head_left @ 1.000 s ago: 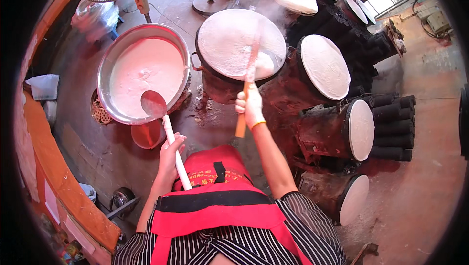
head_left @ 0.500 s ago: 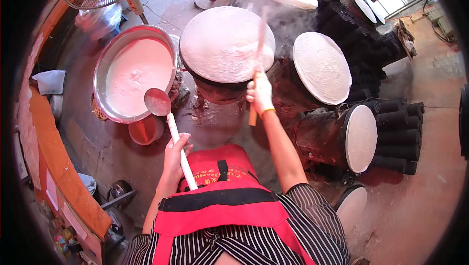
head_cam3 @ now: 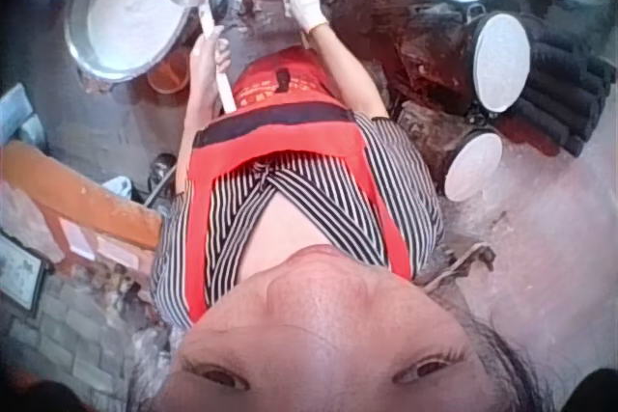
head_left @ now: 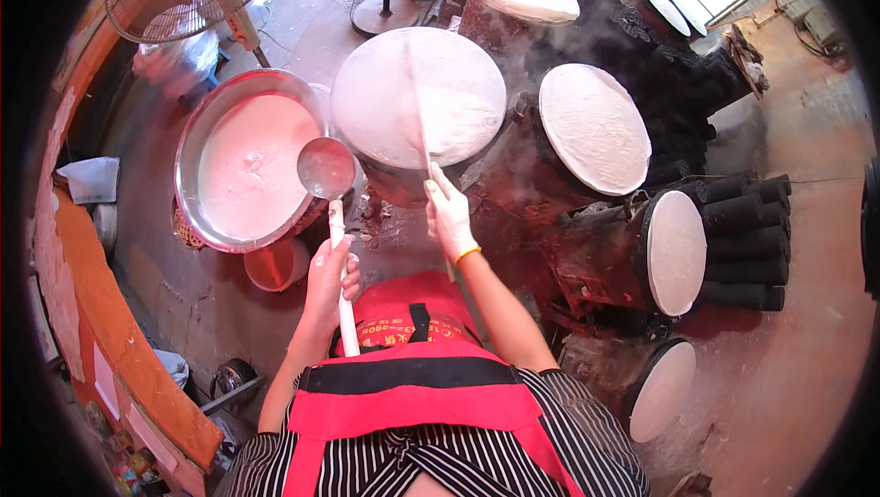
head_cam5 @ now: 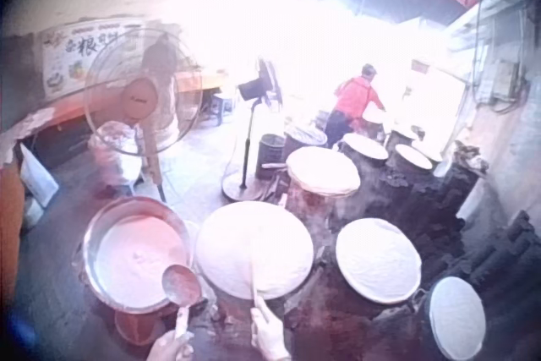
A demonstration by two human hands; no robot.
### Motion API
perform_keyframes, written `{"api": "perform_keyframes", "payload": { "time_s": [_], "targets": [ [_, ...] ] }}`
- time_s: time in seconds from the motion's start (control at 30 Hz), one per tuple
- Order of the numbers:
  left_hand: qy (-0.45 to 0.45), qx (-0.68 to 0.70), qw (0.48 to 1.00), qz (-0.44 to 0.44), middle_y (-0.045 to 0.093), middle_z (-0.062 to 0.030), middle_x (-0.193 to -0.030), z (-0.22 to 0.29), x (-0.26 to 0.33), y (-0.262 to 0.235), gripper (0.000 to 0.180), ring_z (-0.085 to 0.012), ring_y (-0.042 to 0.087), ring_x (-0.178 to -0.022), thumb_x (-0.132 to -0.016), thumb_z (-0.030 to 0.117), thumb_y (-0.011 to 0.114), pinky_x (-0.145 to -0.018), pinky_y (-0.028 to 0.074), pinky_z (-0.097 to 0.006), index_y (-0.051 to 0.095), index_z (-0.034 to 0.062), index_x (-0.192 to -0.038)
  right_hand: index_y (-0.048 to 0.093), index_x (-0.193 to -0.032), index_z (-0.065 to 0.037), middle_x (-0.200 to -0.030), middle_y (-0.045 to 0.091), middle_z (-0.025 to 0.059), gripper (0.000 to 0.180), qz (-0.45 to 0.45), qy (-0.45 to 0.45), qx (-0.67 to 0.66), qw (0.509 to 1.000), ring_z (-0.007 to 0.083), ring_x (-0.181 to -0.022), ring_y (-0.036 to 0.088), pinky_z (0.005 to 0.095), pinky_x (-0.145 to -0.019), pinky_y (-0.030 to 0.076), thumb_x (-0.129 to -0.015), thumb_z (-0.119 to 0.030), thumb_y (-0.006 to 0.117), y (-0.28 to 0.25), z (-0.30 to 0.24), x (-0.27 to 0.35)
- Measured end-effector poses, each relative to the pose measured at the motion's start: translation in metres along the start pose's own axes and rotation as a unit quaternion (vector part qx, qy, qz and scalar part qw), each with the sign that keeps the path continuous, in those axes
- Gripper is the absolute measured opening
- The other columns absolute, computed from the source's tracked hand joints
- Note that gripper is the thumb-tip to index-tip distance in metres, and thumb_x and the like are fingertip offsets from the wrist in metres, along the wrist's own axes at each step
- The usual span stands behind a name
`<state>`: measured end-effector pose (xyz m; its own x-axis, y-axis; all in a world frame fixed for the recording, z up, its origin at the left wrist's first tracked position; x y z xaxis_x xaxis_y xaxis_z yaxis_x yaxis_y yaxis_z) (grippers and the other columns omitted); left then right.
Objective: Cooking thin crepes or wrappers on multiple heated plates using a ladle and a stick.
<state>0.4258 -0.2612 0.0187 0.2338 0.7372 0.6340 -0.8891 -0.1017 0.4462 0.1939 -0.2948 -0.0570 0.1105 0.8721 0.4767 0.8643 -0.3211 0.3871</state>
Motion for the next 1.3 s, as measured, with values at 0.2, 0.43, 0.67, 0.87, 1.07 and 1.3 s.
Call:
{"api": "perform_keyframes", "payload": {
  "time_s": [0.2,0.43,0.67,0.87,1.07,1.3],
  "targets": [
    [-0.012,-0.024,0.999,-0.019,0.048,-0.0009,-0.077,0.001,-0.009,-0.01,0.012,-0.0054,0.043,-0.055,-0.099,0.016,0.057,-0.042,0.033,-0.018,0.048,0.0079,-0.102,0.054,-0.141,-0.024,-0.055,0.037,-0.0075,0.042,0.251,-0.111,-0.031,0.961,0.0048,-0.037,0.029,0.0243,-0.033,0.027,-0.099,-0.025,0.057,-0.042,0.006,0.014],
    [-0.065,-0.036,0.994,-0.076,0.05,-0.0016,-0.082,0.002,-0.009,-0.019,0.014,-0.005,0.042,-0.057,-0.099,0.015,0.057,-0.043,0.033,-0.017,0.046,0.0069,-0.1,0.054,-0.14,-0.025,-0.056,0.038,-0.0082,0.042,0.234,-0.166,0.049,0.957,0.0034,-0.038,0.029,0.0215,-0.033,0.025,-0.098,-0.026,0.058,-0.044,-0.012,-0.012],
    [-0.049,-0.124,0.99,-0.043,0.048,0.0006,-0.077,0.01,-0.065,-0.024,0.012,-0.0059,0.044,-0.055,-0.1,0.018,0.053,-0.043,0.036,-0.021,0.046,0.0085,-0.096,0.056,-0.138,-0.009,-0.076,0.055,-0.0101,0.044,0.082,-0.029,0.038,0.996,-0.0009,-0.048,0.031,0.0176,-0.042,0.025,-0.095,-0.01,0.062,-0.059,0.024,0.035],
    [0.017,-0.206,0.977,-0.043,0.047,-0.0032,-0.073,0.015,-0.168,0.023,0.013,-0.0122,0.048,-0.052,-0.094,0.011,0.053,-0.043,0.043,-0.026,0.045,0.0016,-0.096,0.051,-0.142,-0.025,-0.056,0.035,-0.0084,0.042,0.229,-0.035,0.003,0.973,0.0036,-0.038,0.029,0.0227,-0.034,0.025,-0.1,-0.022,0.055,-0.051,0.062,0.058],
    [-0.139,0.028,0.985,-0.101,0.047,-0.0063,-0.073,-0.007,-0.17,0.082,0.006,-0.0098,0.048,-0.051,-0.094,0.001,0.047,-0.042,0.043,-0.022,0.042,0.0002,-0.097,0.05,-0.138,-0.027,-0.055,0.034,-0.0044,0.038,0.035,0.102,-0.161,0.981,0.0094,-0.034,0.028,0.0259,-0.032,0.024,-0.101,-0.036,0.05,0.022,0.073,0.051],
    [-0.242,0.089,0.946,-0.196,0.044,-0.0011,-0.073,0.073,-0.086,0.011,0.015,-0.001,0.035,-0.046,-0.099,0.01,0.051,-0.03,0.026,-0.014,0.045,-0.0021,-0.107,0.049,-0.142,-0.023,-0.05,0.028,-0.0085,0.044,0.198,-0.055,-0.01,0.979,0.0063,-0.033,0.024,0.0246,-0.03,0.021,-0.1,-0.033,0.051,-0.008,0.021,0.057]
  ]
}}
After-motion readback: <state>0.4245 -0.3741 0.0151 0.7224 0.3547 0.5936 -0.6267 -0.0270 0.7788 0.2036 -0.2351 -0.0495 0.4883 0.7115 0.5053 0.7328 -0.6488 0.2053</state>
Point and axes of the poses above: each hand's wrist, its own x-axis away from the middle knuckle, its own y-axis out of the palm, z = x × y, the point moved 5 cm from there along -x, towards the middle knuckle
